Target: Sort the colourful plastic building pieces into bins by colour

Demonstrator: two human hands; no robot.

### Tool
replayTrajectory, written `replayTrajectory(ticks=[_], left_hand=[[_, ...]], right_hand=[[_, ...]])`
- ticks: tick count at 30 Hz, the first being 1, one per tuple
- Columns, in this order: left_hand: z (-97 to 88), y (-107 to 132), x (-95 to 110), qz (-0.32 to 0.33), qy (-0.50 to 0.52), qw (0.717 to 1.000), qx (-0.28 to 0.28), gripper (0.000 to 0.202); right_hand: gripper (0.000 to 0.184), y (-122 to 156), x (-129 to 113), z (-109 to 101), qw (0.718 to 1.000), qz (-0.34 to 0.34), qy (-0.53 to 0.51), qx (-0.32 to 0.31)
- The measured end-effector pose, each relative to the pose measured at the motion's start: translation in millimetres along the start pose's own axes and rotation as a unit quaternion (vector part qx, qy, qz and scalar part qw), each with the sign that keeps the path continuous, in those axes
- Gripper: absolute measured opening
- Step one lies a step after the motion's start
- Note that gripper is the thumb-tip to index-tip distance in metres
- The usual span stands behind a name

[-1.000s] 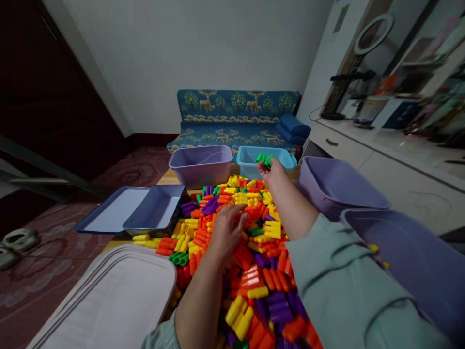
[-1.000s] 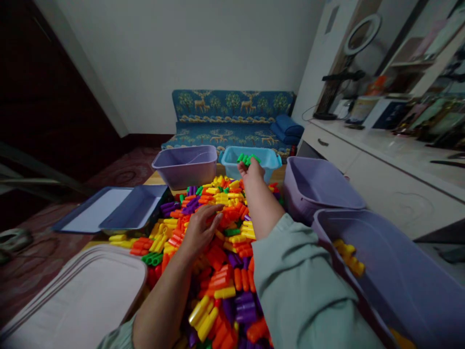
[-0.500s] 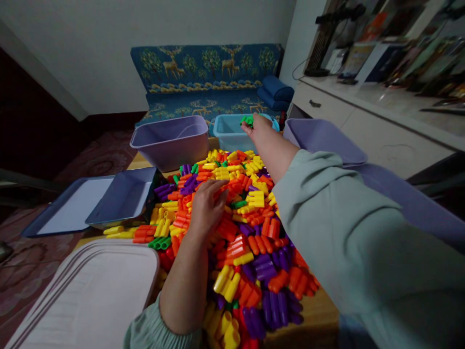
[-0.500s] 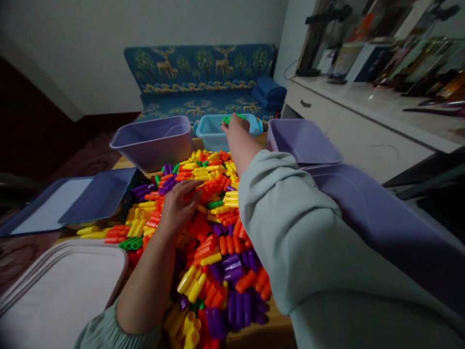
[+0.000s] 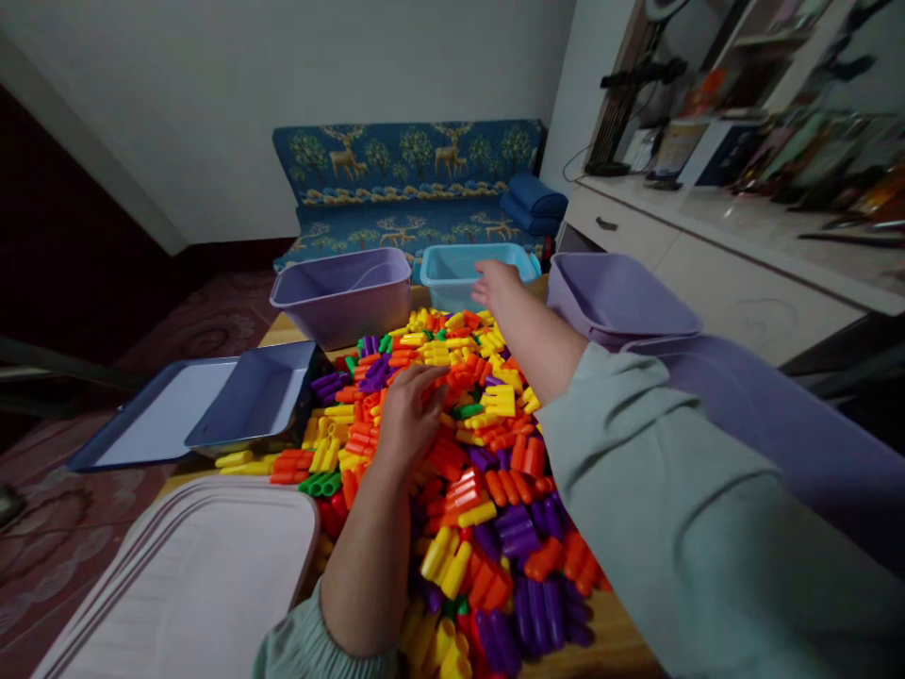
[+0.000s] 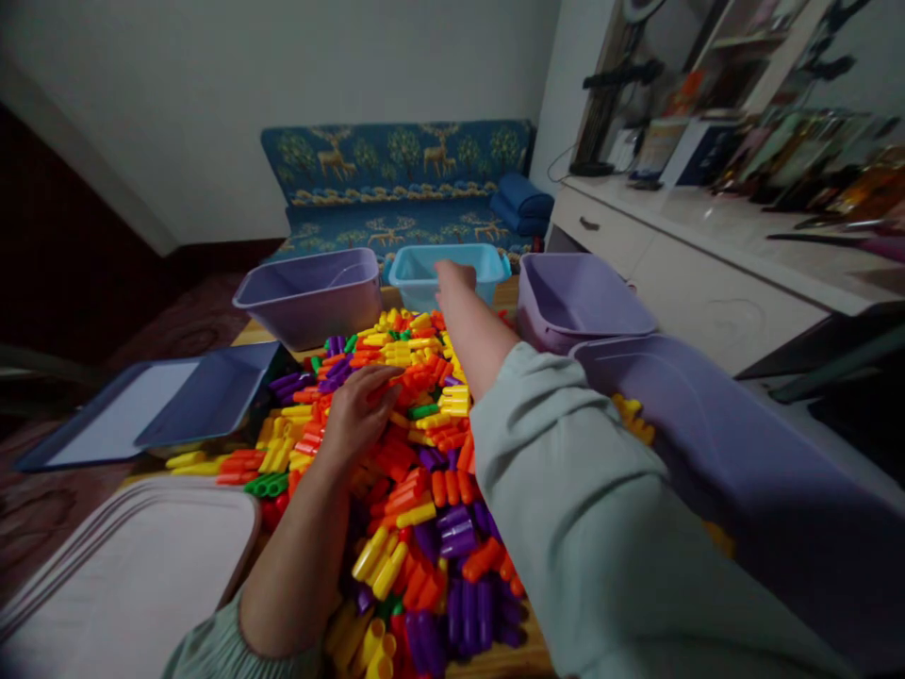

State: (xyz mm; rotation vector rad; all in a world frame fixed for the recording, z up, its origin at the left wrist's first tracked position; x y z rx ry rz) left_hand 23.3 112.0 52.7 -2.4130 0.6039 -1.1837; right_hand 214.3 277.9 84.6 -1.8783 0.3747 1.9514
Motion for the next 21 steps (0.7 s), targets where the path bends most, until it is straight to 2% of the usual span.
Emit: replayTrajectory(ticks=[2, 5, 9, 12, 14, 17, 19, 21], left_hand=[[0.4, 0, -1, 0.0, 0.003, 1.0, 0.0, 0.025], [0.9, 1, -2, 0.0, 0.002, 1.0, 0.002, 0.026], [1.3, 1, -3, 0.01, -0.004, 1.0, 0.004, 0.033], [1.0, 2, -2, 0.019, -0.007, 1.0, 0.007, 0.041], [0.4, 2, -1, 0.024, -0.009, 1.0, 0.012, 0.045], [0.4, 2, -1, 0.028, -0.016, 0.999, 0.015, 0.048], [0.9, 2, -1, 0.032, -0.02, 0.999, 0.013, 0.049], [0.9, 2, -1, 0.035, -0.021, 0.999, 0.015, 0.05]], right_hand=[[0.008, 25, 3, -4, 0.999, 0.041, -0.012, -0.008], [0.012, 66, -1, -15, 0.997, 0.042, -0.044, -0.048], [0.019, 112, -9, -42, 0.992, -0.031, 0.039, -0.119], [0.018, 131, -13, -69, 0.973, -0.103, 0.168, -0.122], [0.019, 138, -12, -82, 0.938, -0.12, 0.301, -0.123], [0.022, 146, -5, -88, 0.853, -0.113, 0.485, -0.156], [0.027, 151, 1, -87, 0.799, -0.106, 0.562, -0.184], [0.034, 157, 6, -82, 0.764, -0.1, 0.602, -0.21]])
Point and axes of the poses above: each hand's wrist, its own y-axis away from the middle knuckle, its own z-axis out of the palm, x = y × z, the point moved 9 cm from there along -y, towards the middle knuckle, and after that the axes turned 2 degrees about x, right-handed, at the moved point
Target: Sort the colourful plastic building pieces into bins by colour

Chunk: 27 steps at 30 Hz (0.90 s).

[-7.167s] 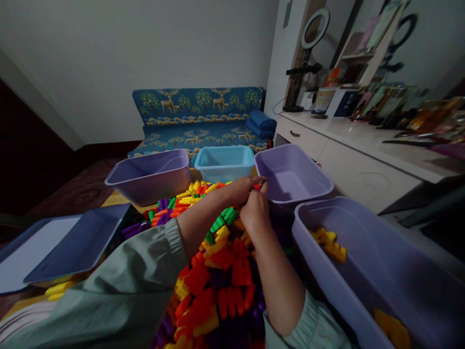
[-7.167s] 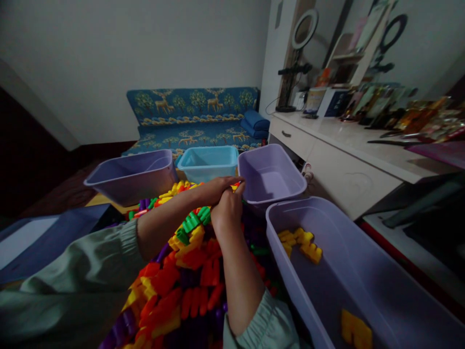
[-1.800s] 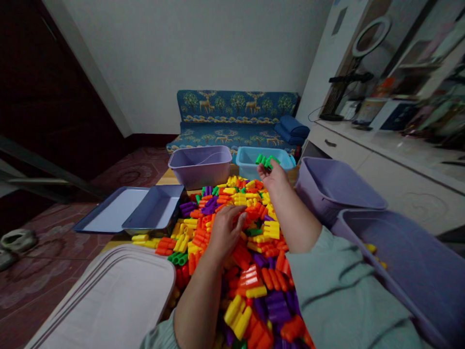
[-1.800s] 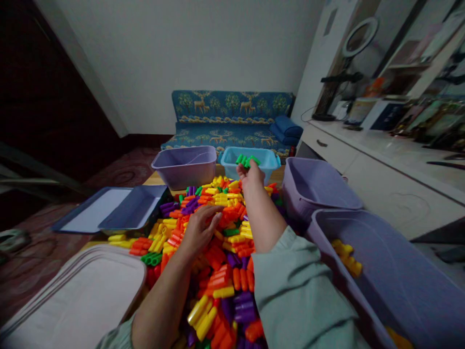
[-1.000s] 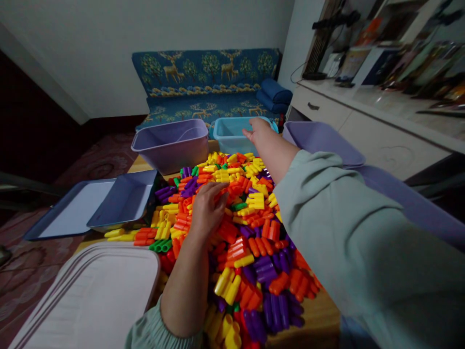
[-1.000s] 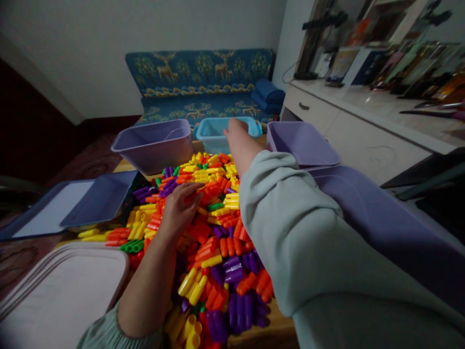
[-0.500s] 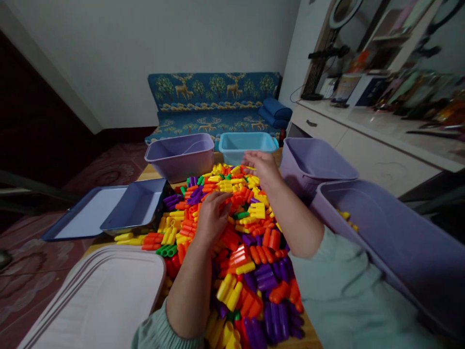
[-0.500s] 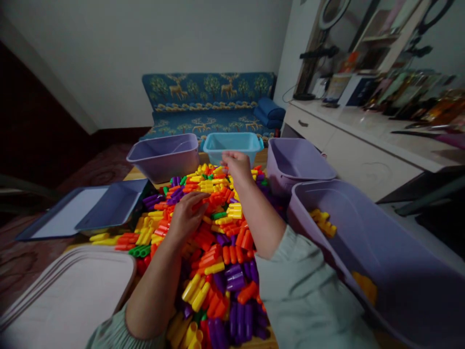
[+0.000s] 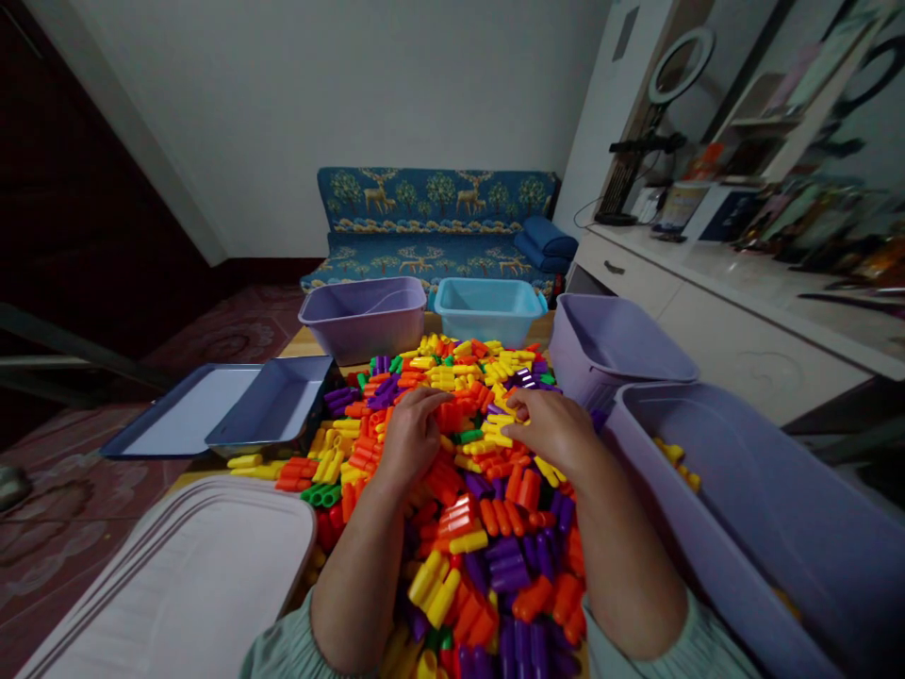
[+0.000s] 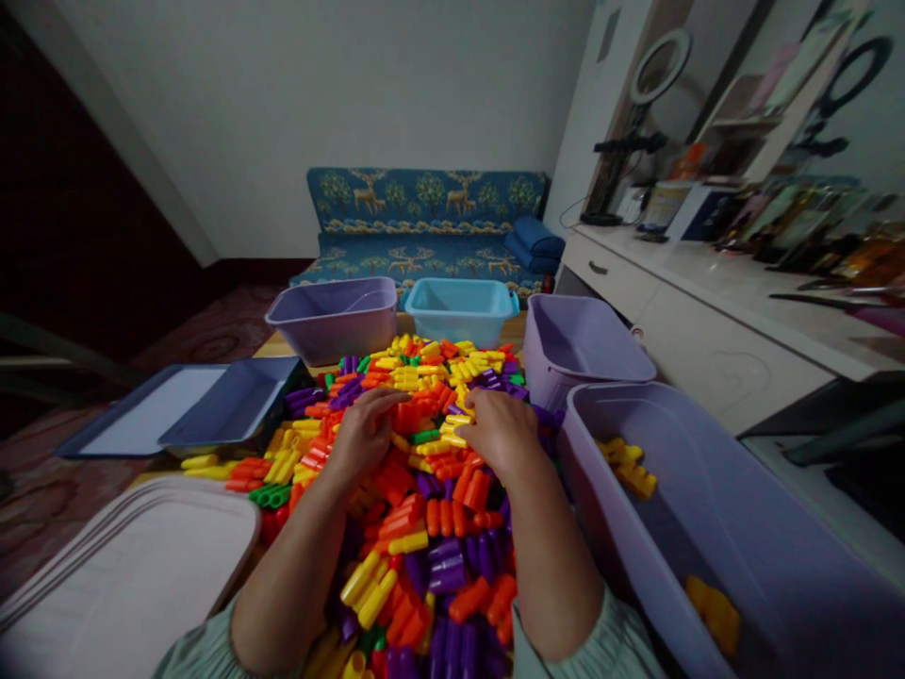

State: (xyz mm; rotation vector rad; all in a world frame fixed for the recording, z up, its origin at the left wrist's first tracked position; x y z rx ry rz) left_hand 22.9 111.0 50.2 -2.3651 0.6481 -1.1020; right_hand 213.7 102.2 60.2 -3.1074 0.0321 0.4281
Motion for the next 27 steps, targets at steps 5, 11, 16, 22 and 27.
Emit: replayTrajectory(ticks=[5, 11, 16, 22, 27], left_hand=[[-0.6, 1, -2, -0.003, -0.003, 1.0, 0.006, 0.055], [-10.7, -1, -2, -0.018, 0.002, 0.999, 0.04, 0.048], [-24.7, -1, -3, -0.026, 0.015, 0.996, 0.089, 0.037], [-28.8, 1, -10, -0.057, 0.027, 0.992, 0.108, 0.026], [-29.6, 2, -13, -0.079, 0.029, 0.99, 0.113, 0.023]], right_hand=[[0.042, 2, -18, 17, 0.999, -0.026, 0.028, -0.021], [0.028, -3, -11, -4, 0.995, -0.024, -0.067, 0.068], [0.027, 2, 29, -37, 0.985, 0.055, -0.073, 0.145], [0.027, -3, 19, -2, 0.998, 0.004, -0.05, 0.033], [0.031, -3, 3, 15, 0.999, -0.027, -0.038, 0.014]])
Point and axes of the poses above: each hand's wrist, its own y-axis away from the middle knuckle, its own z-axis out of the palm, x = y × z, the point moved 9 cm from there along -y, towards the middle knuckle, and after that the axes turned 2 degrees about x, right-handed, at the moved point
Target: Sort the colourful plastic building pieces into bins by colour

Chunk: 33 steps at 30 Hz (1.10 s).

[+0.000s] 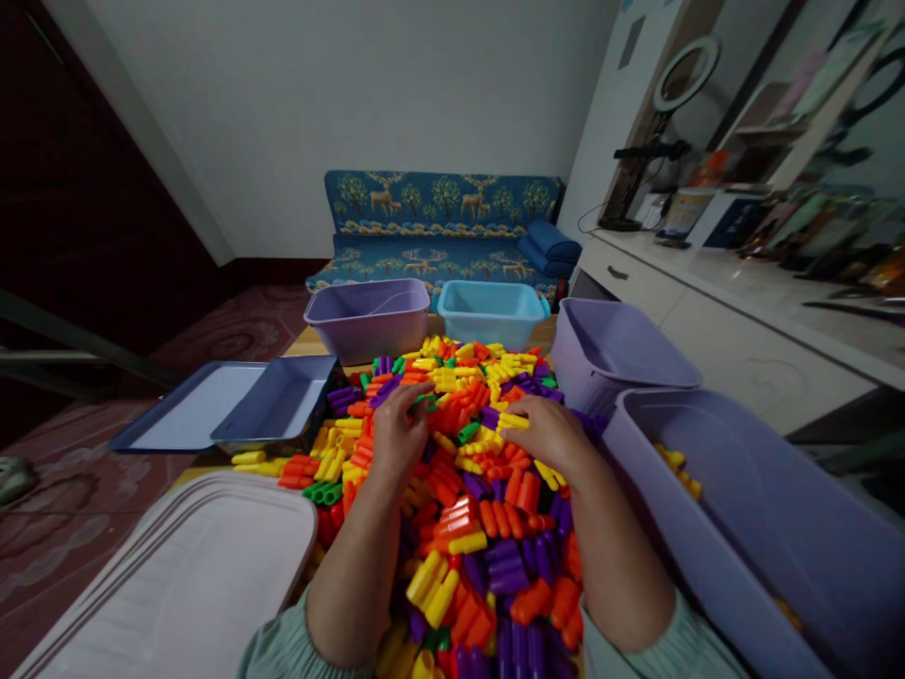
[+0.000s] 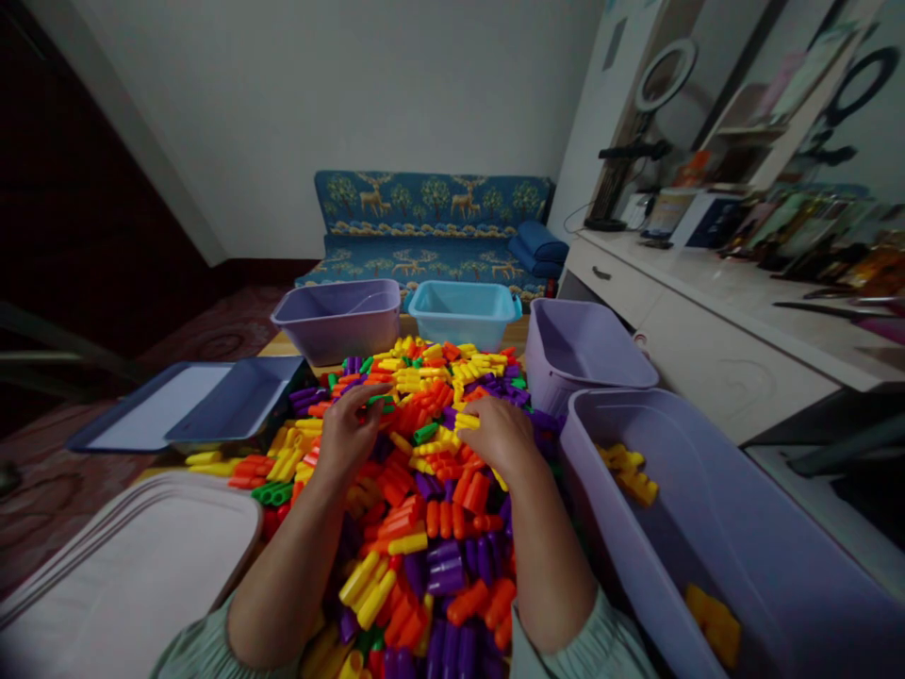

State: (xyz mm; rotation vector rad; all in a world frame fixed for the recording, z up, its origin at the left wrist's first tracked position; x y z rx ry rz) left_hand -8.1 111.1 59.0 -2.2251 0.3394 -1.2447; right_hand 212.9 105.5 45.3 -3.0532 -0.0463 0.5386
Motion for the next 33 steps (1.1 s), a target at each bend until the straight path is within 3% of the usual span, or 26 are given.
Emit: replayTrajectory(ticks=[6, 10, 12, 14, 17, 21, 26, 30, 33], left_hand=[[6.1, 2, -7, -0.064, 0.04, 0.997, -0.026, 0.026], [-0.1, 3, 3, -0.046, 0.046, 0.998, -0.005, 0.024], [-3.4, 3, 8, -0.043, 0.066, 0.997, 0.003, 0.025], [-3.2, 4, 10, -0.053, 0.098, 0.994, -0.003, 0.029], [3.2, 5, 11, -0.059, 0.133, 0.989, -0.033, 0.034], [10.9, 7, 5, -0.049, 0.147, 0.987, -0.05, 0.034], [8.4, 7, -11, -0.096, 0.173, 0.98, -0.011, 0.038], [6.8, 7, -12, -0.131, 0.237, 0.963, 0.004, 0.042], [12.2, 7, -8, -0.138, 0.278, 0.95, -0.026, 0.04]], right_hand=[[0.019, 0, -3, -12, 0.999, 0.014, -0.013, 0.038], [0.024, -1, -8, -19, 0.983, 0.02, -0.155, 0.096], [0.026, 0, -21, -14, 0.952, -0.005, -0.294, 0.084], [0.026, 2, -38, -7, 0.901, -0.032, -0.429, 0.047], [0.026, 6, -59, 4, 0.844, -0.045, -0.534, -0.002], [0.031, 6, -63, 13, 0.82, -0.016, -0.572, -0.01], [0.033, 6, -56, 0, 0.817, -0.015, -0.574, 0.049], [0.036, 10, -69, 1, 0.818, -0.043, -0.573, 0.022], [0.047, 10, -72, 16, 0.818, -0.021, -0.575, -0.001]])
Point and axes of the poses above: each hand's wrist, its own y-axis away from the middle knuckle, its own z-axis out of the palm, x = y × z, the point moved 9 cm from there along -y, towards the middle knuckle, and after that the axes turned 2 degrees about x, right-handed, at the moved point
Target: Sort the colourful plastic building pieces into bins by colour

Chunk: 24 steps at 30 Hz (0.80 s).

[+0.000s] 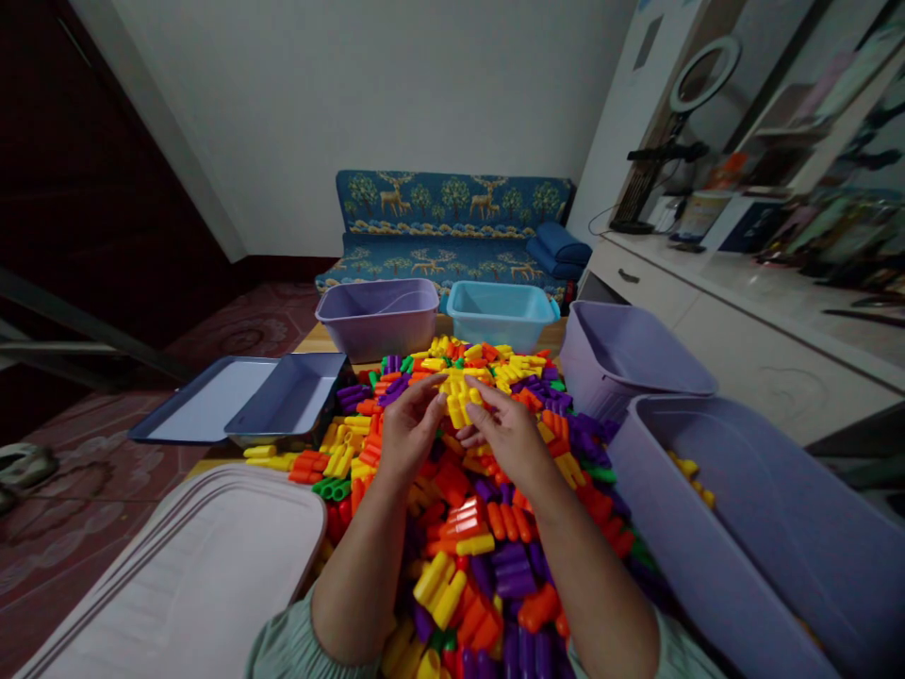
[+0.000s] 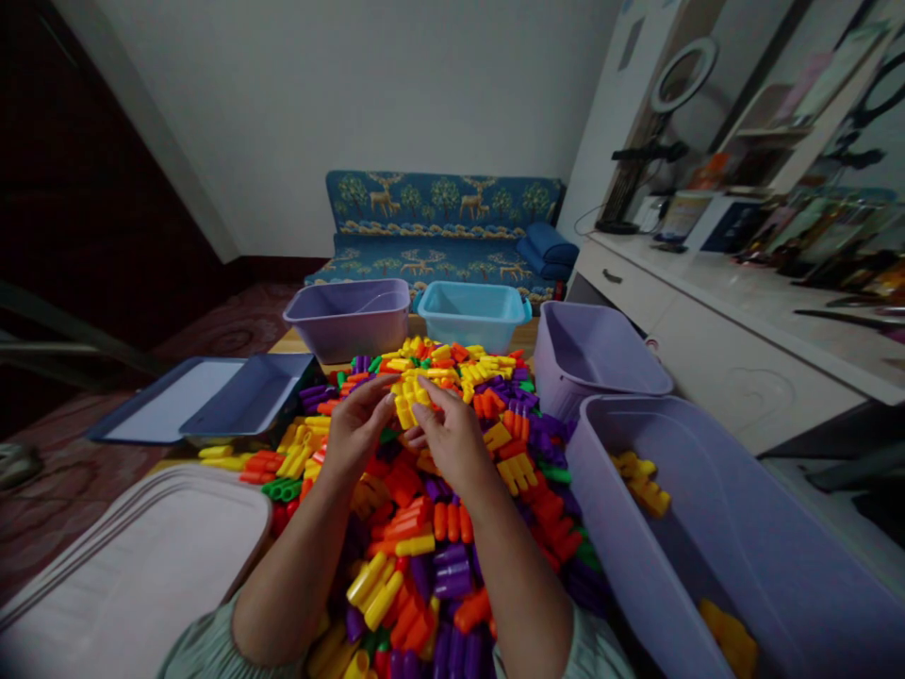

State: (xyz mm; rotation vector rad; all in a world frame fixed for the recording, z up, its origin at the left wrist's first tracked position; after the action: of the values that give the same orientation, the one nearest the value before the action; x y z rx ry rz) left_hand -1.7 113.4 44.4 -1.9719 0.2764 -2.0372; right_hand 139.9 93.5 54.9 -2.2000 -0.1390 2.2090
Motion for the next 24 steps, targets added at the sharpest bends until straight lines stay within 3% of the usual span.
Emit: replayTrajectory(ticks=[6, 16, 22, 24], left_hand=[[5.4, 1, 4, 0.019, -0.008, 0.999, -0.032, 0.03], [0.2, 2, 10, 0.058, -0.079, 0.995, -0.009, 0.026], [19.4, 8, 5, -0.012, -0.013, 0.996, -0.091, 0.042], [22.8, 9, 2, -0.036, 0.023, 0.995, -0.094, 0.047]], right_hand=[[0.067, -4, 20, 3, 0.999, 0.033, 0.008, -0.006], [0.033, -4, 9, -3, 0.996, -0.037, 0.079, 0.022], [0.038, -3, 1, -20, 0.983, -0.061, 0.142, 0.096], [0.038, -2, -1, -21, 0.984, -0.064, 0.133, 0.101]])
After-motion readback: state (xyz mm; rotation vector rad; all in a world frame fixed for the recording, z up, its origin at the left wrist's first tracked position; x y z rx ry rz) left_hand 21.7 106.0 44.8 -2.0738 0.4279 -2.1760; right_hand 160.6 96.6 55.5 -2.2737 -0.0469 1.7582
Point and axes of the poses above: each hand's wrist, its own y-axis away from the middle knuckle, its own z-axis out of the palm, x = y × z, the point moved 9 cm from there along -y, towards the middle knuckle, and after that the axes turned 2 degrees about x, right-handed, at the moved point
